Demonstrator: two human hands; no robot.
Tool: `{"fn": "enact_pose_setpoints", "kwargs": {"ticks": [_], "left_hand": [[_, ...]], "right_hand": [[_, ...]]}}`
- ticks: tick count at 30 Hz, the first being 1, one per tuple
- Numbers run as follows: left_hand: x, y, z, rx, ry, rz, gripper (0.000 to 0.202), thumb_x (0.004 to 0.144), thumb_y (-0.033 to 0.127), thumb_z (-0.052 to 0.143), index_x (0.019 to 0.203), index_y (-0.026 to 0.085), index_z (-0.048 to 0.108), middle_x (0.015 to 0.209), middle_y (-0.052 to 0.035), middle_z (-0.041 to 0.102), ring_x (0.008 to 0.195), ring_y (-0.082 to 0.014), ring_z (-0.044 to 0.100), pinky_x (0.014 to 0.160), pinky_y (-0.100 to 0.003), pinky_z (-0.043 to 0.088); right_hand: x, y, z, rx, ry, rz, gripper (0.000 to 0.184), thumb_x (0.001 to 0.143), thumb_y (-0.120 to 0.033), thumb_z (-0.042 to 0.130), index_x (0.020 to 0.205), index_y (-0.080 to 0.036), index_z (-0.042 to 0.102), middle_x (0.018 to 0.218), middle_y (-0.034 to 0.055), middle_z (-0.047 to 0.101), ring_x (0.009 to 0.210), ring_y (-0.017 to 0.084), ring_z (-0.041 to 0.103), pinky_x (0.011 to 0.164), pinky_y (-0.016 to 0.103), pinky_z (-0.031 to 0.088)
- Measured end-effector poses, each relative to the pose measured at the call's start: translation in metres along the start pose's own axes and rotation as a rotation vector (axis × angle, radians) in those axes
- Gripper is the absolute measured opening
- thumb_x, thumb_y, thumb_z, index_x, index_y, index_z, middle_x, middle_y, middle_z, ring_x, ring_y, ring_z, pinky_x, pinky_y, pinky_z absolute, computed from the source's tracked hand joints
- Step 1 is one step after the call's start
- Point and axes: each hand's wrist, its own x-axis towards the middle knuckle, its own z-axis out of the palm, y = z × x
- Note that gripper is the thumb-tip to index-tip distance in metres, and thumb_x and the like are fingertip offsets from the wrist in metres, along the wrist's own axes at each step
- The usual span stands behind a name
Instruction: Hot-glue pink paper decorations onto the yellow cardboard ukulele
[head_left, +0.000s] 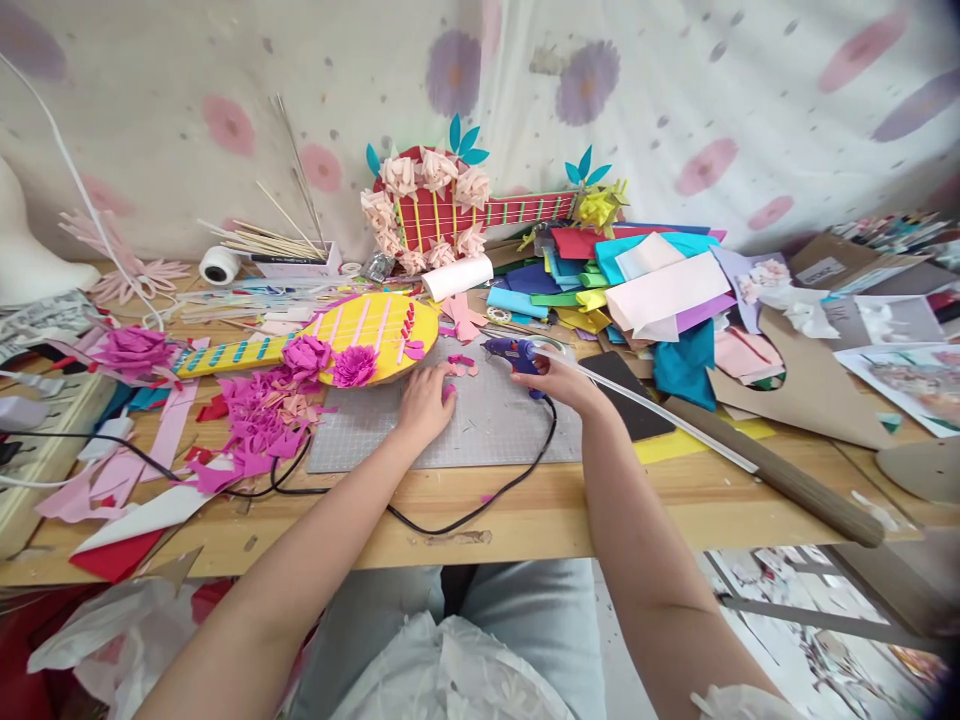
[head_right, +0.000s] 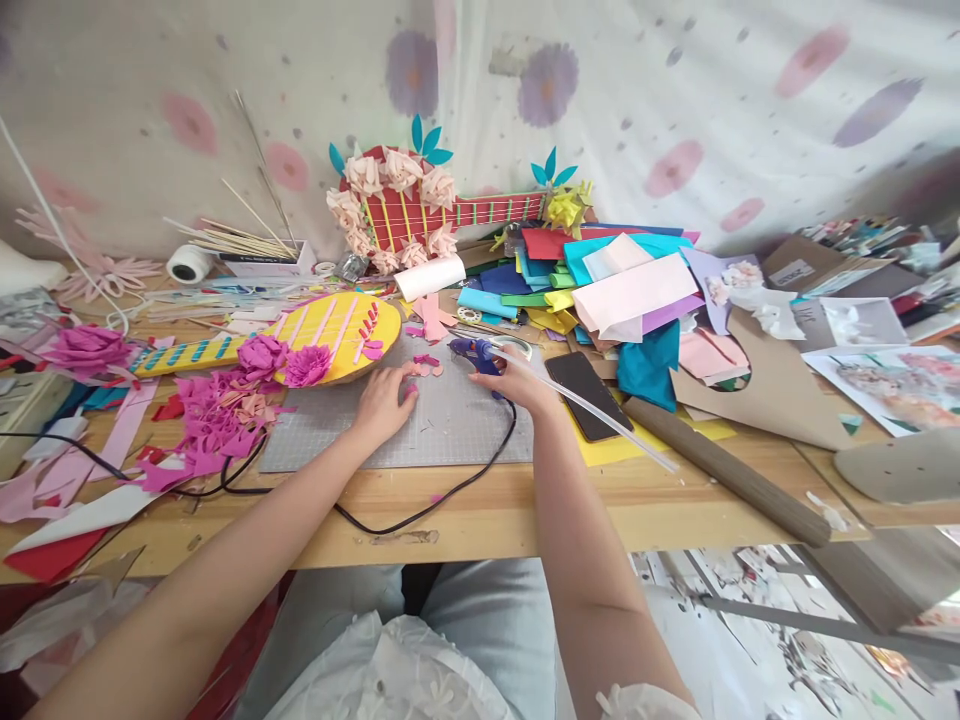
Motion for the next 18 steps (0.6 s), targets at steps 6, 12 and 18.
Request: {"fn": "enact_pose_setpoints", "kwargs": {"ticks": [6, 12, 18], "left_hand": [[-0.001, -0.002, 0.007, 0.017, 0.041, -0.114, 0.011, 0.078, 0.028, 0.059, 0.083, 0.019, 0.062, 0.098, -0.0096, 0.059, 0.101, -0.0261, 0.052, 0.092, -0.039, 0.04], [0.001, 0.0, 0.005, -0.18, 0.042, -0.139, 0.003, 0.077, 0.021, 0.061, 0.08, 0.021, 0.06, 0.088, -0.0032, 0.065, 0.09, -0.019, 0.059, 0.084, -0.032, 0.043], [0.0, -0.002, 0.004, -0.335, 0.051, -0.275, 0.018, 0.073, 0.024, 0.067, 0.09, 0.021, 0.064, 0.085, -0.0019, 0.07, 0.082, -0.0166, 0.064, 0.078, -0.028, 0.045]], "right_hand": [[0.005, 0.003, 0.03, -0.025, 0.197, 0.071, 0.034, 0.07, -0.049, 0.06, 0.079, -0.017, 0.061, 0.078, 0.0041, 0.061, 0.072, 0.018, 0.053, 0.062, 0.028, 0.036], [0.0, 0.005, 0.033, 0.258, 0.302, 0.108, 0.042, 0.066, -0.054, 0.061, 0.083, -0.016, 0.062, 0.071, 0.0033, 0.062, 0.066, 0.017, 0.053, 0.061, 0.029, 0.039], [-0.006, -0.001, 0.036, 0.506, 0.249, 0.113, 0.047, 0.063, -0.058, 0.063, 0.082, -0.015, 0.063, 0.058, -0.0001, 0.055, 0.051, 0.012, 0.047, 0.051, 0.027, 0.036]]}}
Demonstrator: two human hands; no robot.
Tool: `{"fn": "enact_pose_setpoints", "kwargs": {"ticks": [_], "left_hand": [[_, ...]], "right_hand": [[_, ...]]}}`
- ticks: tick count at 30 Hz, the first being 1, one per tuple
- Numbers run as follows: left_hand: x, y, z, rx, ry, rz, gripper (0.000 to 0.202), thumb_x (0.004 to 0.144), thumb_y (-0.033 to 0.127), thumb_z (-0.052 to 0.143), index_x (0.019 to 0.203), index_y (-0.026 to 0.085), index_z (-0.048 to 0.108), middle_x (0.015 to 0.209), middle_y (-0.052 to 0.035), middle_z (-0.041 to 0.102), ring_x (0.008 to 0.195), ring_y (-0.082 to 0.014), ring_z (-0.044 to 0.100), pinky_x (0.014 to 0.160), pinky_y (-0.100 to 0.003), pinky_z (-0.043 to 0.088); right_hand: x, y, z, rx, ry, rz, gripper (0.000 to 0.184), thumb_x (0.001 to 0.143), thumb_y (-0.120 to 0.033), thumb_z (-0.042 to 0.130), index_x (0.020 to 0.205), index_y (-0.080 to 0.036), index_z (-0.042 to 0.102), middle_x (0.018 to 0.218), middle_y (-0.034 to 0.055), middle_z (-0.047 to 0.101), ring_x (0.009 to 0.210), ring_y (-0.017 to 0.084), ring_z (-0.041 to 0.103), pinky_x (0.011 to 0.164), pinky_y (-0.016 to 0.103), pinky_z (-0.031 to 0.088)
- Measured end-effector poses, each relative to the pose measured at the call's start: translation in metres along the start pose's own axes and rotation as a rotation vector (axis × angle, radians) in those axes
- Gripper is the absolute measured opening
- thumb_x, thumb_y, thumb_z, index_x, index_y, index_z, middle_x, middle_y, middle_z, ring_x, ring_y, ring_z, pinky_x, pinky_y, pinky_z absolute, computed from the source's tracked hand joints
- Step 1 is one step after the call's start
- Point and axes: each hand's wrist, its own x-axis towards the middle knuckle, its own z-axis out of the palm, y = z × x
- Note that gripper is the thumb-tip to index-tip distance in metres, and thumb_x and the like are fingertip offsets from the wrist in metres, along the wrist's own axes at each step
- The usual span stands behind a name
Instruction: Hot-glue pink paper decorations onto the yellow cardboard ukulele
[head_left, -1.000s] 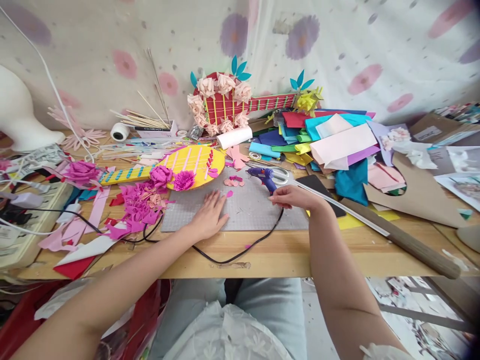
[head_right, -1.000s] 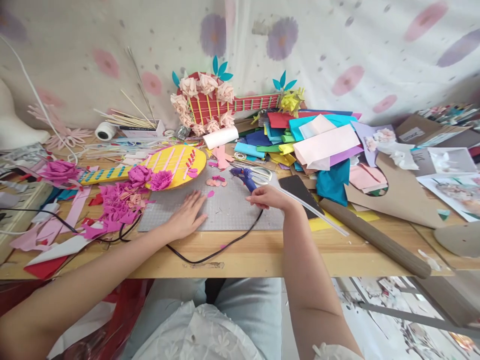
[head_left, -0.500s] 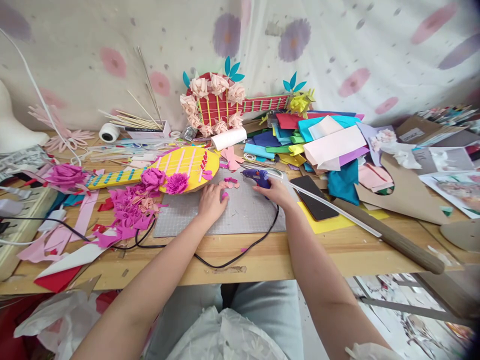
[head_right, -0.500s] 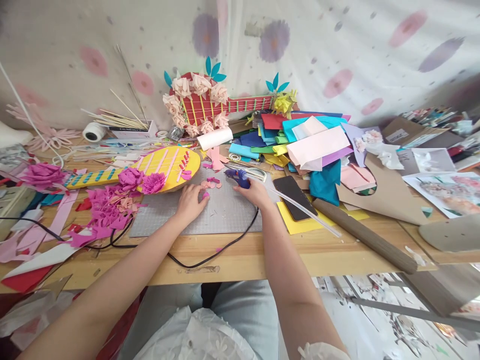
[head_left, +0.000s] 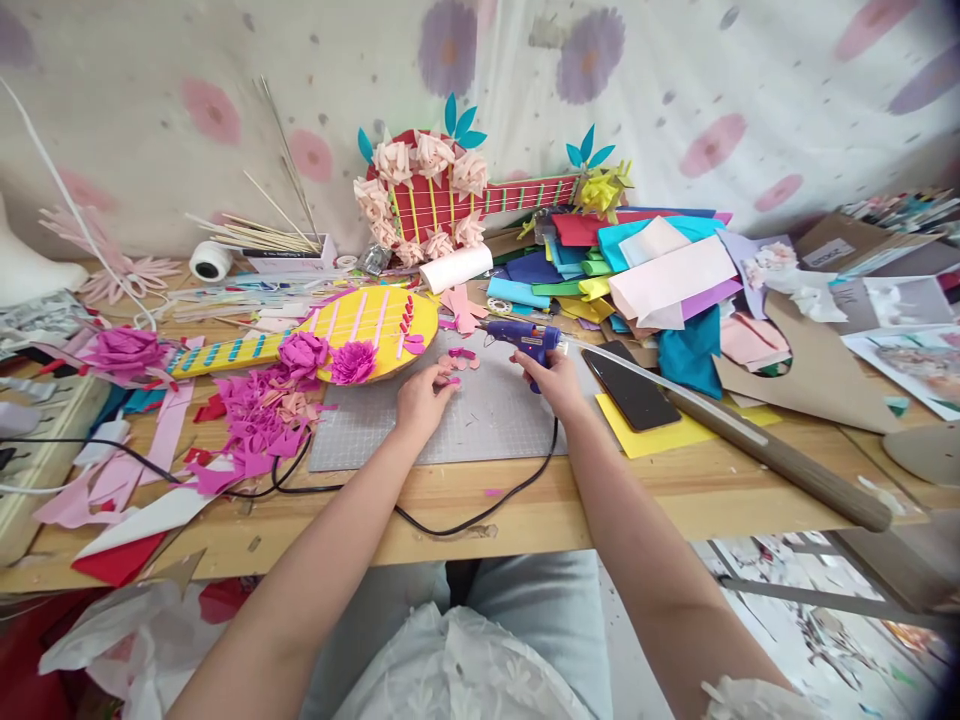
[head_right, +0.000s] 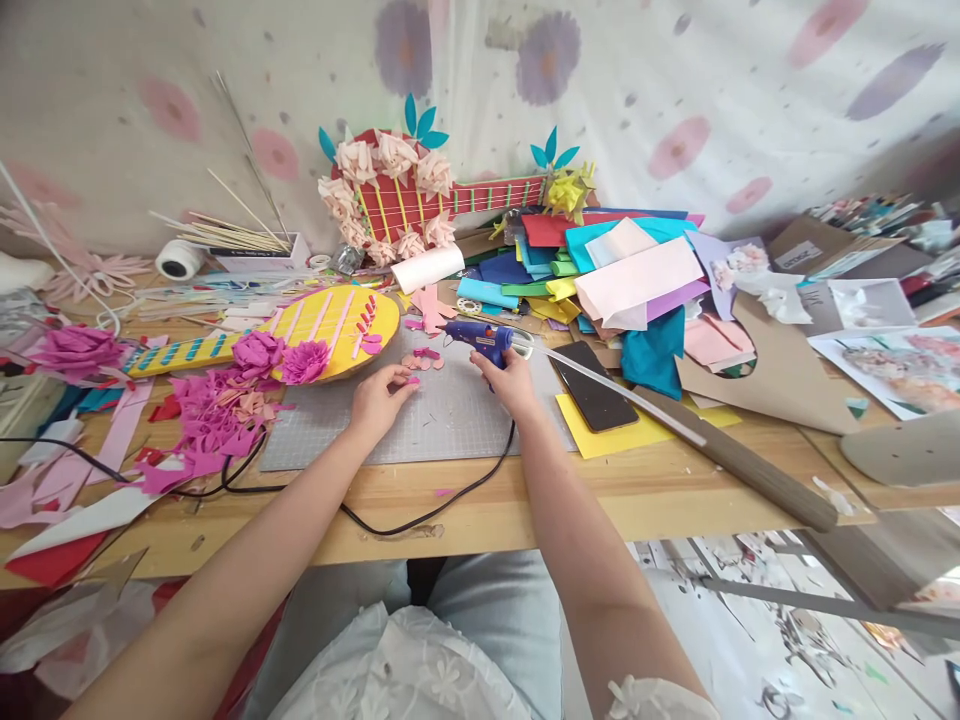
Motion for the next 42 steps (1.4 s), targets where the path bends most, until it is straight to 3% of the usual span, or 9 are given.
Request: {"fn": "enact_pose_setpoints", "kwargs": {"ticks": [9, 15, 20, 28, 34, 42], "left_hand": [[-0.001, 0.003, -0.004, -0.04, -0.013, -0.027, 0.014, 0.077, 0.029, 0.063, 0.087, 0.02, 0.069, 0.086, -0.0037, 0.073, 0.082, -0.0174, 0.066, 0.073, -0.027, 0.045], [0.0, -0.001, -0.001, 0.121, 0.039, 0.064, 0.02, 0.083, 0.033, 0.056, 0.091, 0.024, 0.071, 0.092, -0.0046, 0.072, 0.084, -0.0196, 0.065, 0.074, -0.029, 0.046], [0.002, -0.003, 0.001, 0.104, 0.079, 0.191, 0.017, 0.082, 0.024, 0.056, 0.086, 0.024, 0.072, 0.096, -0.0033, 0.072, 0.093, -0.0185, 0.063, 0.083, -0.03, 0.046], [0.003, 0.0, -0.003, 0.051, 0.054, 0.03, 0.02, 0.085, 0.029, 0.052, 0.088, 0.019, 0.069, 0.092, -0.0052, 0.072, 0.085, -0.019, 0.064, 0.077, -0.029, 0.046], [0.004, -0.003, 0.001, 0.185, 0.028, 0.143, 0.017, 0.076, 0.031, 0.063, 0.089, 0.02, 0.067, 0.098, -0.0076, 0.066, 0.099, -0.0234, 0.058, 0.091, -0.036, 0.041], [0.007, 0.001, 0.0, 0.182, -0.002, 0.085, 0.009, 0.073, 0.028, 0.067, 0.073, 0.021, 0.061, 0.09, -0.005, 0.063, 0.095, -0.022, 0.058, 0.09, -0.036, 0.039]], "right_hand": [[-0.006, -0.002, 0.019, 0.155, -0.035, -0.01, 0.046, 0.063, -0.057, 0.065, 0.083, -0.016, 0.061, 0.068, 0.003, 0.062, 0.052, 0.011, 0.047, 0.05, 0.026, 0.037], [-0.006, -0.002, 0.019, 0.142, -0.026, -0.006, 0.044, 0.064, -0.056, 0.064, 0.081, -0.016, 0.061, 0.064, 0.0016, 0.061, 0.05, 0.01, 0.046, 0.049, 0.025, 0.038], [-0.006, 0.001, 0.02, 0.134, -0.033, 0.009, 0.042, 0.065, -0.056, 0.065, 0.081, -0.017, 0.061, 0.058, 0.0, 0.057, 0.051, 0.012, 0.048, 0.049, 0.026, 0.038], [-0.009, -0.007, 0.018, 0.138, -0.034, 0.028, 0.043, 0.062, -0.056, 0.065, 0.078, -0.015, 0.063, 0.055, -0.0006, 0.054, 0.051, 0.011, 0.046, 0.049, 0.025, 0.036], [-0.008, -0.005, 0.015, 0.121, -0.027, 0.02, 0.043, 0.063, -0.056, 0.064, 0.078, -0.016, 0.062, 0.057, -0.0003, 0.055, 0.051, 0.011, 0.046, 0.049, 0.025, 0.036], [-0.006, -0.001, 0.017, 0.106, -0.026, 0.018, 0.043, 0.064, -0.056, 0.064, 0.082, -0.017, 0.061, 0.059, 0.0001, 0.058, 0.051, 0.011, 0.047, 0.049, 0.025, 0.037]]}}
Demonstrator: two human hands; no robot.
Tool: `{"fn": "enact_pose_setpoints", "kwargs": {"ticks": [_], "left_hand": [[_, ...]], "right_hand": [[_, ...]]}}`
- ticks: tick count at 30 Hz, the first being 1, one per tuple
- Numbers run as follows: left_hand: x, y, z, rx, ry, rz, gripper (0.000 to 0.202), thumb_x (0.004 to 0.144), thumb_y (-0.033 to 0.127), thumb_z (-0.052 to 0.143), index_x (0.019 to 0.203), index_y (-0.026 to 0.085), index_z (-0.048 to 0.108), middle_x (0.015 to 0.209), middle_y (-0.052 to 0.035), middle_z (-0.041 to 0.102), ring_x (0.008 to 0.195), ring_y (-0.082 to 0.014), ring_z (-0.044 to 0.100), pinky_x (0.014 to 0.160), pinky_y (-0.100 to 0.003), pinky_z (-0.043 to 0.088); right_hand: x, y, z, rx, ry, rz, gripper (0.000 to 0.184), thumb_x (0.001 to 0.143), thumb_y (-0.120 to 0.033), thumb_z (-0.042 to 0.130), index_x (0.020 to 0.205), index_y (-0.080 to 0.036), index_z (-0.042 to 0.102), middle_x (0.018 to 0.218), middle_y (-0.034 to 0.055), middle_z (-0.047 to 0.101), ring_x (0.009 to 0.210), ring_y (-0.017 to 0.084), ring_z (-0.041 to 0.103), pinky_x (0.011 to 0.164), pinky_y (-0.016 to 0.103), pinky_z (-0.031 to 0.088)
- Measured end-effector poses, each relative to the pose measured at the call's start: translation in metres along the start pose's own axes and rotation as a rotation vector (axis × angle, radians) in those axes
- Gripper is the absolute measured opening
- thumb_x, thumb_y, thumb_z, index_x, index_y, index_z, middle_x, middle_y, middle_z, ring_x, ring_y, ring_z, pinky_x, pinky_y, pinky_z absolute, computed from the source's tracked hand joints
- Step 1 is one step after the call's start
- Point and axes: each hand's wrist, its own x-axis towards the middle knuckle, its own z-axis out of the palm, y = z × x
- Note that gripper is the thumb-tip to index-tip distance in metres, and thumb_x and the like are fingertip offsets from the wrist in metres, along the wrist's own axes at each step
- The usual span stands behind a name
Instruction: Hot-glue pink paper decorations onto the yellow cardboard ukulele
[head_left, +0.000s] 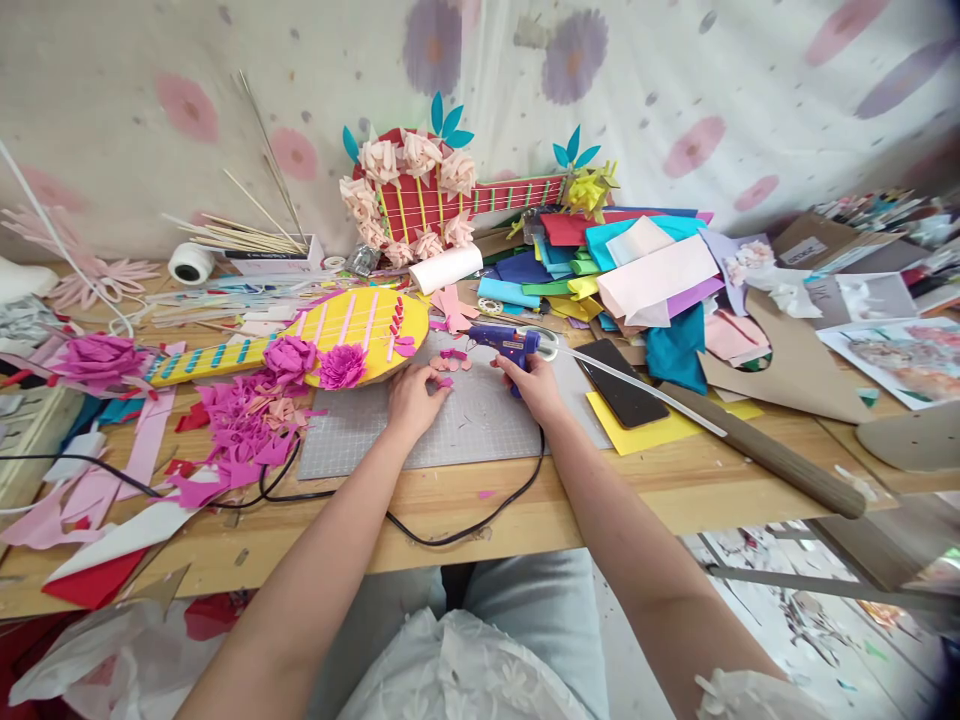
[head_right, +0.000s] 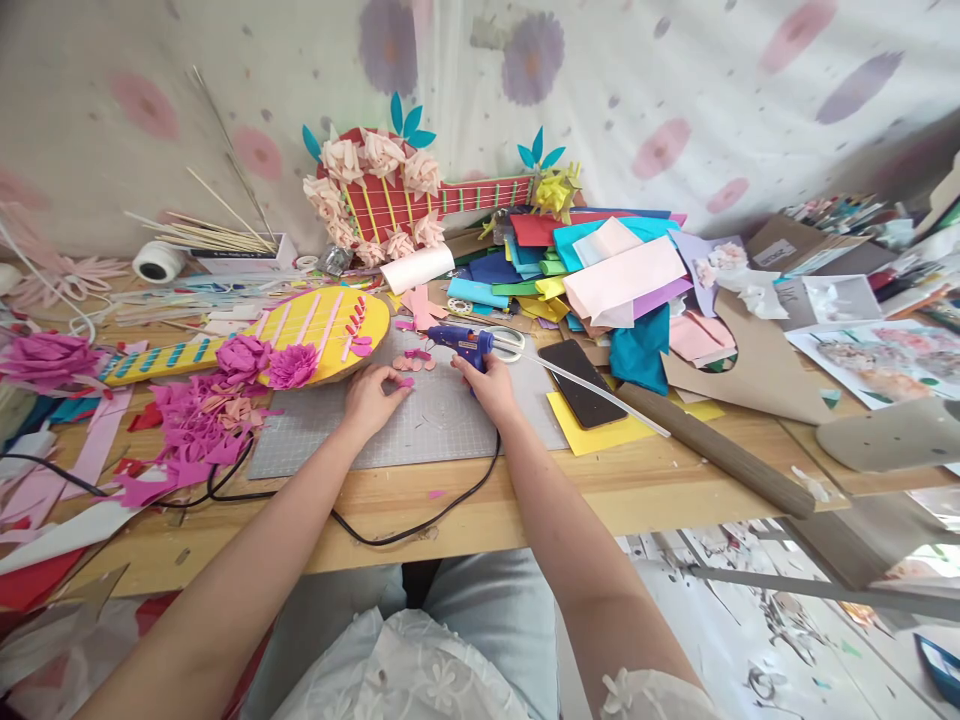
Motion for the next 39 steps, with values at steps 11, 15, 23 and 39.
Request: {"fn": "enact_pose_setpoints", "kwargs": {"ticks": [11, 15, 23, 39], "left_hand": [[-0.002, -0.006, 0.0, -0.233, -0.009, -0.07, 0.011, 0.074, 0.032, 0.063, 0.075, 0.021, 0.066, 0.072, -0.0001, 0.065, 0.069, -0.0142, 0.057, 0.064, -0.025, 0.039], [-0.003, -0.008, -0.001, -0.281, 0.013, -0.09, 0.015, 0.073, 0.034, 0.064, 0.077, 0.02, 0.069, 0.072, -0.0009, 0.066, 0.065, -0.0135, 0.055, 0.062, -0.025, 0.039], [-0.006, -0.009, -0.004, -0.339, 0.042, -0.076, 0.016, 0.074, 0.034, 0.061, 0.078, 0.021, 0.068, 0.072, 0.0001, 0.066, 0.063, -0.0123, 0.053, 0.063, -0.024, 0.04], [-0.004, -0.01, -0.004, -0.42, -0.006, -0.205, 0.025, 0.069, 0.032, 0.065, 0.09, 0.019, 0.058, 0.07, -0.0007, 0.069, 0.061, -0.0131, 0.06, 0.062, -0.025, 0.042]], "right_hand": [[0.0, 0.002, -0.001, 0.002, -0.012, 0.007, 0.043, 0.063, -0.057, 0.065, 0.08, -0.017, 0.062, 0.058, -0.0001, 0.057, 0.051, 0.012, 0.048, 0.048, 0.025, 0.038], [-0.001, 0.0, -0.001, 0.028, -0.003, 0.006, 0.044, 0.062, -0.056, 0.067, 0.081, -0.018, 0.061, 0.058, 0.0003, 0.059, 0.052, 0.013, 0.05, 0.049, 0.026, 0.04], [-0.006, -0.011, -0.004, -0.059, -0.057, -0.03, 0.042, 0.062, -0.052, 0.067, 0.081, -0.016, 0.063, 0.056, -0.0014, 0.055, 0.05, 0.011, 0.045, 0.048, 0.025, 0.035], [-0.009, -0.008, -0.011, -0.27, -0.235, -0.154, 0.038, 0.064, -0.053, 0.069, 0.08, -0.019, 0.065, 0.066, 0.0022, 0.064, 0.061, 0.016, 0.055, 0.059, 0.029, 0.044]]}}
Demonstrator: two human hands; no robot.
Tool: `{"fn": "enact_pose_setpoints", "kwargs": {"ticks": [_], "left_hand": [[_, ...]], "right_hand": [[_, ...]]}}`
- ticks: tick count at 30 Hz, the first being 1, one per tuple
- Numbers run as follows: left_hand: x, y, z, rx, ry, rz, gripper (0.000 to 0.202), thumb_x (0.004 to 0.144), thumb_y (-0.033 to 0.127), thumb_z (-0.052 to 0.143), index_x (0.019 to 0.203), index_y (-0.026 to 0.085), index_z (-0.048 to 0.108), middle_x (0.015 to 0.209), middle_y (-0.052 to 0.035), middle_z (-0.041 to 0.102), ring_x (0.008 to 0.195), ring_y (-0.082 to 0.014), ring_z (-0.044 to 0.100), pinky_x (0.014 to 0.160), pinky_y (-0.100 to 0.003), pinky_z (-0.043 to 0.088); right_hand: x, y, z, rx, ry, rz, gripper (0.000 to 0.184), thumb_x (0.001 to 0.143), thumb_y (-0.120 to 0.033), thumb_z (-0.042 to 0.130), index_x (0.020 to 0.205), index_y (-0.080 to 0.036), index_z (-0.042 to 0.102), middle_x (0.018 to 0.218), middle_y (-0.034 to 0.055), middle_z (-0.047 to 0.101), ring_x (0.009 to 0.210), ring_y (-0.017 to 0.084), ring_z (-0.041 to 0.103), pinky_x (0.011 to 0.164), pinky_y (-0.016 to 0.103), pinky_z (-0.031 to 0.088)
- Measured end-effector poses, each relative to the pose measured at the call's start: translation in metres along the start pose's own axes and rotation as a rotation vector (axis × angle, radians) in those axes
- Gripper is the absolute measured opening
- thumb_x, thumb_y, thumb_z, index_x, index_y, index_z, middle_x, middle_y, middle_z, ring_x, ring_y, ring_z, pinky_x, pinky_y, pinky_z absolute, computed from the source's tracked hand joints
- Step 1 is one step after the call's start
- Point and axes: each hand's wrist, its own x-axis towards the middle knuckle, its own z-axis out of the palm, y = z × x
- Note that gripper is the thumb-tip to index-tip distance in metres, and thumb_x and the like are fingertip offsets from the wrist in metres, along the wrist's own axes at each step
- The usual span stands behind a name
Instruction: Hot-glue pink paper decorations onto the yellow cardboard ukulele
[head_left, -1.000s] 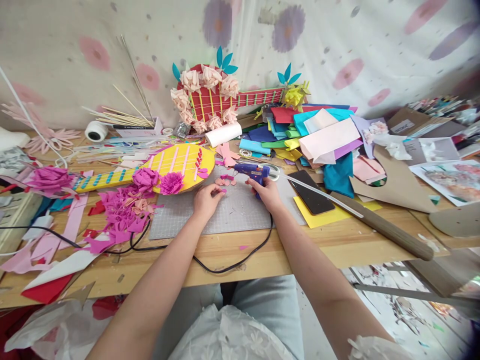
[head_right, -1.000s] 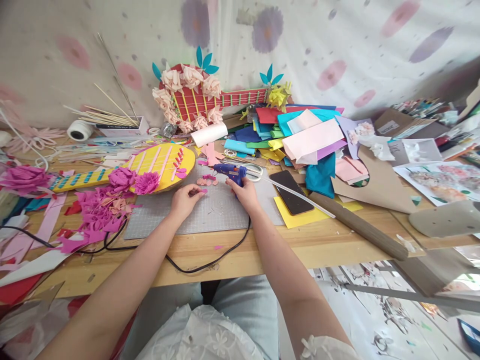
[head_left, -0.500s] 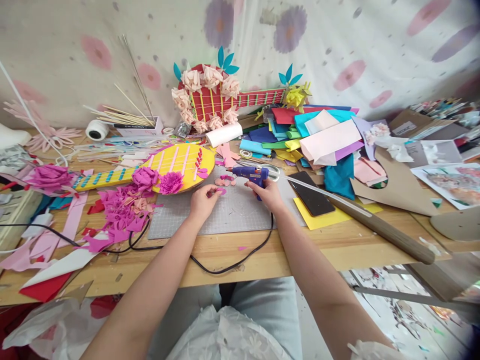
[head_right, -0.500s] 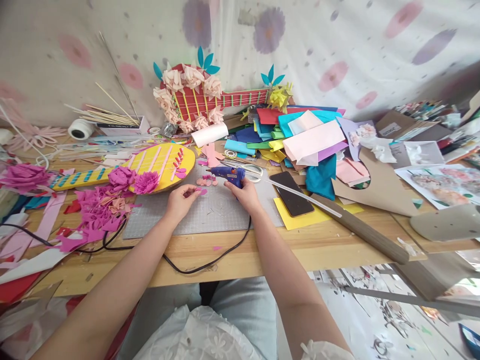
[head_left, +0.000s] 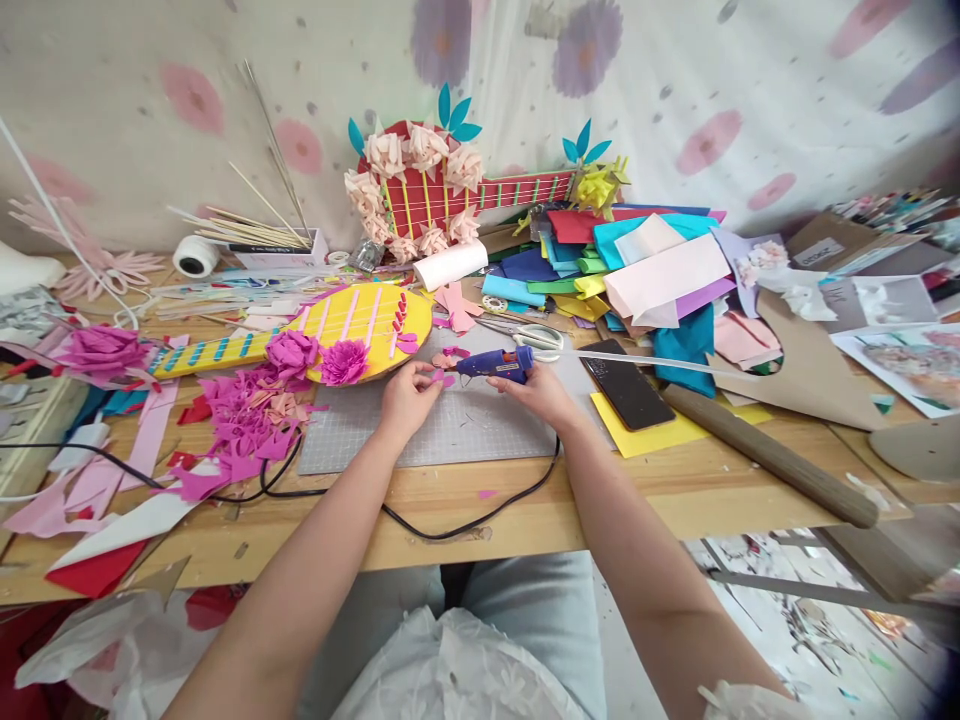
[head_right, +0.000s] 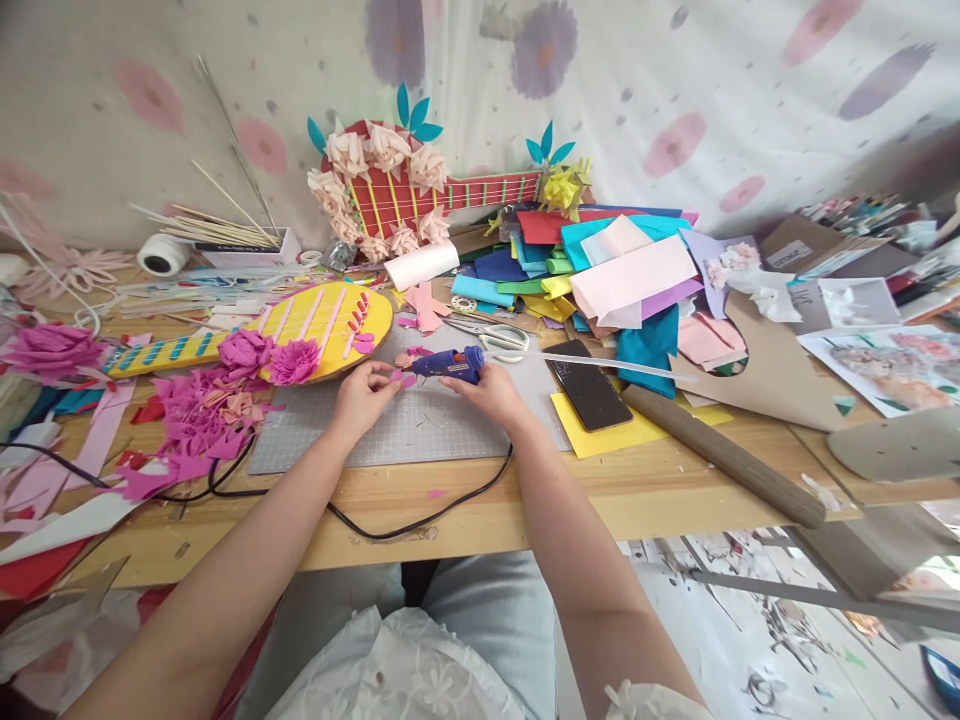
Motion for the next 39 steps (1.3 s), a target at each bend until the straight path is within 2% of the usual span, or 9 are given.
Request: {"fn": "enact_pose_setpoints", "kwargs": {"ticks": [5, 9, 19, 26, 33, 39], "left_hand": [[-0.0003, 0.0015, -0.0008, -0.012, -0.014, -0.01, 0.019, 0.07, 0.033, 0.065, 0.081, 0.019, 0.06, 0.069, -0.0009, 0.07, 0.061, -0.0137, 0.061, 0.062, -0.025, 0.043], [-0.0015, 0.0029, -0.0021, -0.007, -0.021, -0.006, 0.016, 0.07, 0.034, 0.064, 0.074, 0.019, 0.061, 0.069, -0.0012, 0.07, 0.063, -0.0147, 0.063, 0.061, -0.025, 0.042], [-0.0033, 0.0056, -0.0031, -0.02, -0.023, -0.016, 0.015, 0.07, 0.034, 0.063, 0.075, 0.019, 0.063, 0.069, -0.0014, 0.07, 0.065, -0.0155, 0.064, 0.061, -0.025, 0.043], [-0.0029, 0.0041, -0.0032, -0.022, -0.034, 0.002, 0.019, 0.069, 0.037, 0.063, 0.075, 0.019, 0.063, 0.07, -0.0023, 0.07, 0.065, -0.016, 0.063, 0.063, -0.026, 0.043], [-0.0023, 0.0023, -0.0019, -0.035, -0.035, -0.008, 0.016, 0.069, 0.034, 0.064, 0.075, 0.019, 0.065, 0.07, -0.003, 0.07, 0.065, -0.0163, 0.063, 0.062, -0.026, 0.042], [-0.003, 0.0037, -0.0022, -0.051, -0.034, -0.002, 0.013, 0.069, 0.032, 0.065, 0.074, 0.019, 0.065, 0.068, -0.0024, 0.07, 0.063, -0.0158, 0.063, 0.061, -0.026, 0.041]], "right_hand": [[-0.0002, 0.001, 0.0019, -0.036, -0.006, -0.01, 0.035, 0.066, -0.05, 0.068, 0.083, -0.019, 0.067, 0.07, 0.0025, 0.064, 0.064, 0.017, 0.055, 0.061, 0.029, 0.043], [-0.0002, -0.0012, 0.003, 0.011, 0.004, 0.001, 0.035, 0.062, -0.048, 0.071, 0.081, -0.019, 0.068, 0.067, 0.0013, 0.063, 0.064, 0.017, 0.054, 0.063, 0.029, 0.043], [-0.0005, -0.0034, 0.0017, -0.065, 0.007, -0.023, 0.031, 0.067, -0.046, 0.068, 0.083, -0.019, 0.069, 0.074, 0.0032, 0.066, 0.07, 0.019, 0.058, 0.067, 0.032, 0.045], [0.0015, 0.0011, 0.003, -0.113, -0.005, -0.047, 0.036, 0.07, -0.047, 0.065, 0.091, -0.018, 0.067, 0.077, 0.0032, 0.067, 0.072, 0.019, 0.059, 0.068, 0.031, 0.046], [0.0027, 0.0005, 0.0041, -0.175, -0.032, -0.038, 0.035, 0.073, -0.048, 0.063, 0.089, -0.018, 0.067, 0.073, 0.0032, 0.065, 0.068, 0.018, 0.058, 0.065, 0.03, 0.045], [0.0041, 0.003, 0.0061, -0.181, -0.025, -0.045, 0.037, 0.073, -0.048, 0.063, 0.092, -0.017, 0.068, 0.077, 0.0052, 0.067, 0.071, 0.019, 0.058, 0.066, 0.031, 0.045]]}}
